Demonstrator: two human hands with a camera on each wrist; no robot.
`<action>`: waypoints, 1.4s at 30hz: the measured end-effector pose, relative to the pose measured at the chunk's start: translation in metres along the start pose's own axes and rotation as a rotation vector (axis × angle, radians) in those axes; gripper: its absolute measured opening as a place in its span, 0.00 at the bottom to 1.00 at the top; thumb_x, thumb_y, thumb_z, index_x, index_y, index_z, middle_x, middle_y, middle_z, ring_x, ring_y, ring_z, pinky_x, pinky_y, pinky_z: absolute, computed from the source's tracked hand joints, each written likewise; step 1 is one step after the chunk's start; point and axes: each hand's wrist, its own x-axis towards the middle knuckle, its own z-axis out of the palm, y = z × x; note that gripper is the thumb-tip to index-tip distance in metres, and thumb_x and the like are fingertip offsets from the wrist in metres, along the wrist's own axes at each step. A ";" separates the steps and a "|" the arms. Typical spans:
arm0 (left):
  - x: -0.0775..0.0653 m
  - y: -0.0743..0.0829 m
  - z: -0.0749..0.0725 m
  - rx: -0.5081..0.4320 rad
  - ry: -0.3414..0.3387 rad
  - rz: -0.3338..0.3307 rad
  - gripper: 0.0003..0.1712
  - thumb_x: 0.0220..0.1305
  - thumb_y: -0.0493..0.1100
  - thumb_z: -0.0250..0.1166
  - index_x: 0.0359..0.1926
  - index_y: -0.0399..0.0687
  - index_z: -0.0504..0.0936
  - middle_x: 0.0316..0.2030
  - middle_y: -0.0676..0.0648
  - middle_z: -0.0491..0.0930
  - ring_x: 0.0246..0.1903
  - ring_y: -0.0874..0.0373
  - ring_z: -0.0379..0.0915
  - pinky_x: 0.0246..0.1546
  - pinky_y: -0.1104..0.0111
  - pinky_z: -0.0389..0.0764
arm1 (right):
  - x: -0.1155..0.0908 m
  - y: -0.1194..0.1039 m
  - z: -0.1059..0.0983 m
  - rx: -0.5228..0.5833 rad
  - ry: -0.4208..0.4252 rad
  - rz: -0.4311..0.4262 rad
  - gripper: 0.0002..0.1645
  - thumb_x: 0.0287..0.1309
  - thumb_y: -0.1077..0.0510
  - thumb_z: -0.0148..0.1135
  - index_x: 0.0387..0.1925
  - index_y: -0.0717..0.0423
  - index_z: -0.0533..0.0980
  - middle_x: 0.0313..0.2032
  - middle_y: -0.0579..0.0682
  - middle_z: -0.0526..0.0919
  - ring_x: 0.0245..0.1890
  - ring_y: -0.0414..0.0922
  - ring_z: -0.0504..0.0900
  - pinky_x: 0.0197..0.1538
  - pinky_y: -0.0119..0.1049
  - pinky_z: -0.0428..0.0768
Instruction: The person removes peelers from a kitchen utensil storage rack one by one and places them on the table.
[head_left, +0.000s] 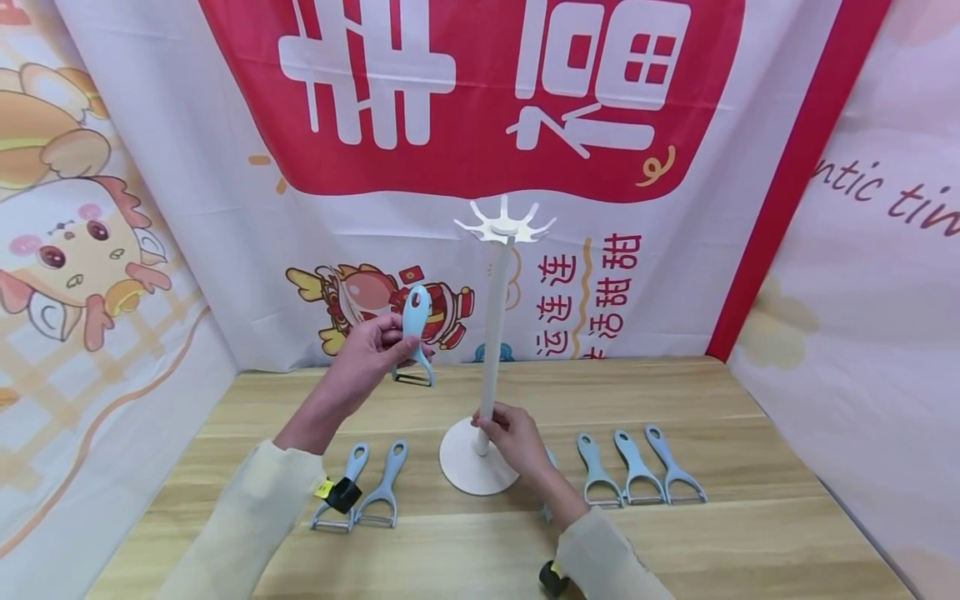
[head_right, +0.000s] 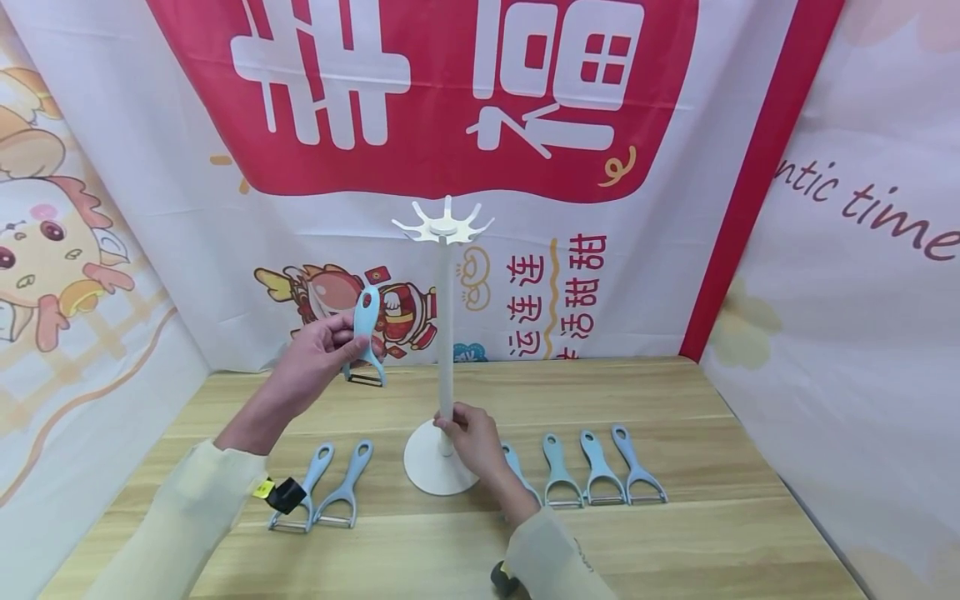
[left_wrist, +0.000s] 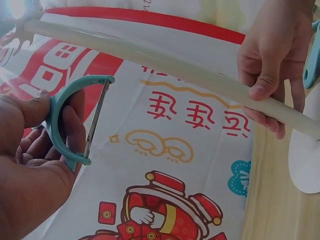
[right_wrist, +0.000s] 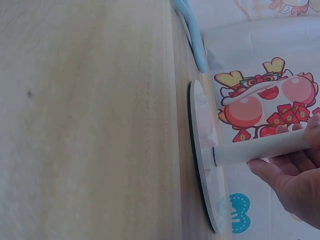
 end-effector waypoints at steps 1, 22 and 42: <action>-0.001 -0.001 0.000 0.004 -0.001 -0.002 0.16 0.74 0.40 0.57 0.54 0.30 0.71 0.38 0.50 0.87 0.40 0.60 0.86 0.47 0.70 0.86 | 0.000 0.000 0.000 0.000 0.000 -0.003 0.11 0.71 0.58 0.56 0.47 0.56 0.82 0.47 0.53 0.87 0.53 0.49 0.84 0.59 0.48 0.82; -0.031 -0.030 -0.008 0.039 -0.020 -0.074 0.18 0.75 0.43 0.56 0.54 0.31 0.72 0.41 0.44 0.85 0.41 0.62 0.84 0.51 0.65 0.85 | 0.001 0.001 0.000 0.005 0.001 0.013 0.11 0.71 0.59 0.57 0.48 0.58 0.81 0.47 0.51 0.87 0.54 0.49 0.83 0.61 0.49 0.81; -0.062 -0.061 -0.023 0.063 -0.062 -0.161 0.15 0.78 0.41 0.50 0.53 0.31 0.71 0.42 0.41 0.85 0.43 0.58 0.84 0.56 0.58 0.83 | 0.001 0.000 0.000 0.010 0.009 0.015 0.10 0.70 0.59 0.57 0.46 0.55 0.82 0.46 0.51 0.87 0.53 0.48 0.83 0.61 0.49 0.81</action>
